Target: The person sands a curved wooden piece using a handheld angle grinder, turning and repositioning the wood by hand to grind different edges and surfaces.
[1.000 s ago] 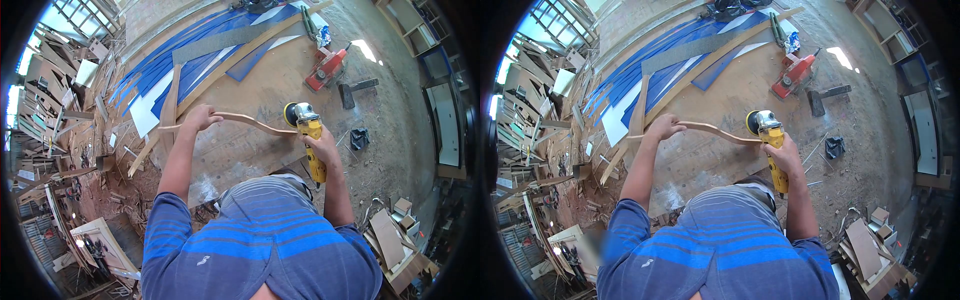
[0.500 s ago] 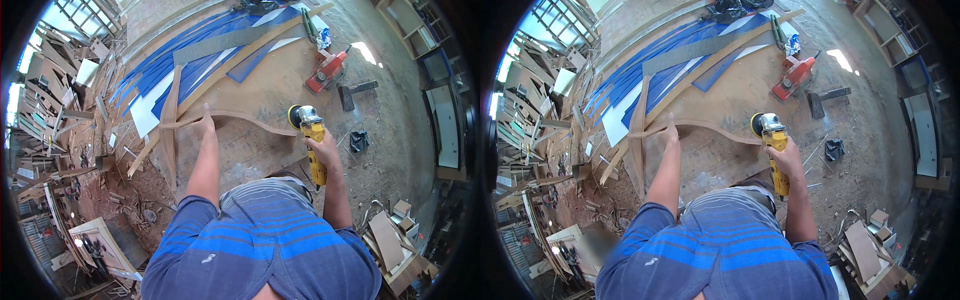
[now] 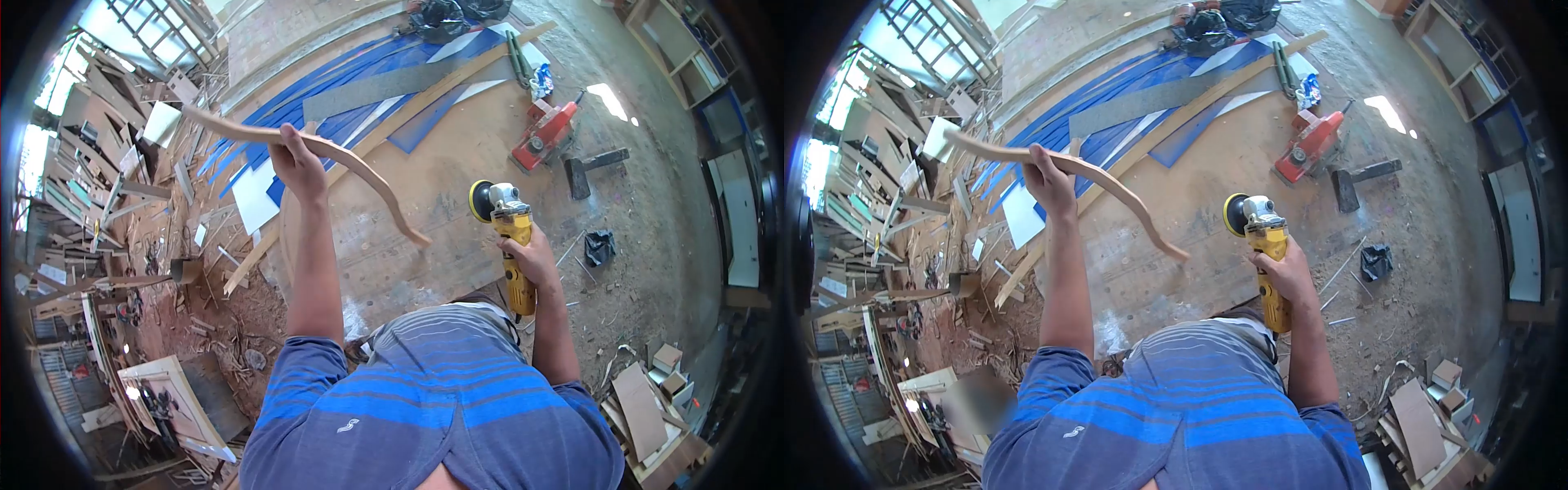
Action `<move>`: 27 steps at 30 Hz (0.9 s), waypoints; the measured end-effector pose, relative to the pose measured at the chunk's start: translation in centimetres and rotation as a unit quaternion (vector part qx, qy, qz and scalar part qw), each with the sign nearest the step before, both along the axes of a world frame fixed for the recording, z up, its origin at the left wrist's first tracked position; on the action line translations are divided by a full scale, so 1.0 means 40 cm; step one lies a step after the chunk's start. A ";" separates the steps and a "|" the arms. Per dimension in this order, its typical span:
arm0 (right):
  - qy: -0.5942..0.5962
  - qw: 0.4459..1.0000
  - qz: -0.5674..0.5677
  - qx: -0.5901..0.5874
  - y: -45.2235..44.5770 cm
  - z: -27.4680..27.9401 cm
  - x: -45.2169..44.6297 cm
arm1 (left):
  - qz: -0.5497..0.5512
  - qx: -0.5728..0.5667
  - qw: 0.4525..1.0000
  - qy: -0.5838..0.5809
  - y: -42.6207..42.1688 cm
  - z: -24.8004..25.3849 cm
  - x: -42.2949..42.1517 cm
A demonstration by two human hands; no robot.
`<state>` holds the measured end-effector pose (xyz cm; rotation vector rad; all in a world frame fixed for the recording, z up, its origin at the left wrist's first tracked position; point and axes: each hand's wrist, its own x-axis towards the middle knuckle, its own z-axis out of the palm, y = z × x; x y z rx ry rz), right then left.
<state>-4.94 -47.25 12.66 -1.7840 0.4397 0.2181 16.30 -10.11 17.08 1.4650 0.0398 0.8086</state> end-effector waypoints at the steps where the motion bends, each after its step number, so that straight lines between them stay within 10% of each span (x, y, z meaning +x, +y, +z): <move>1: -0.004 1.000 0.005 0.011 0.006 -0.002 0.009 | -0.001 0.039 0.999 -0.030 0.009 0.025 0.006; 8: -0.041 0.997 0.017 0.065 0.063 -0.005 0.062 | 0.056 0.211 0.975 -0.030 0.001 0.047 0.009; 27: -0.037 0.979 0.077 0.185 0.149 0.063 0.140 | -0.210 -0.114 0.964 -0.116 0.025 0.378 -0.142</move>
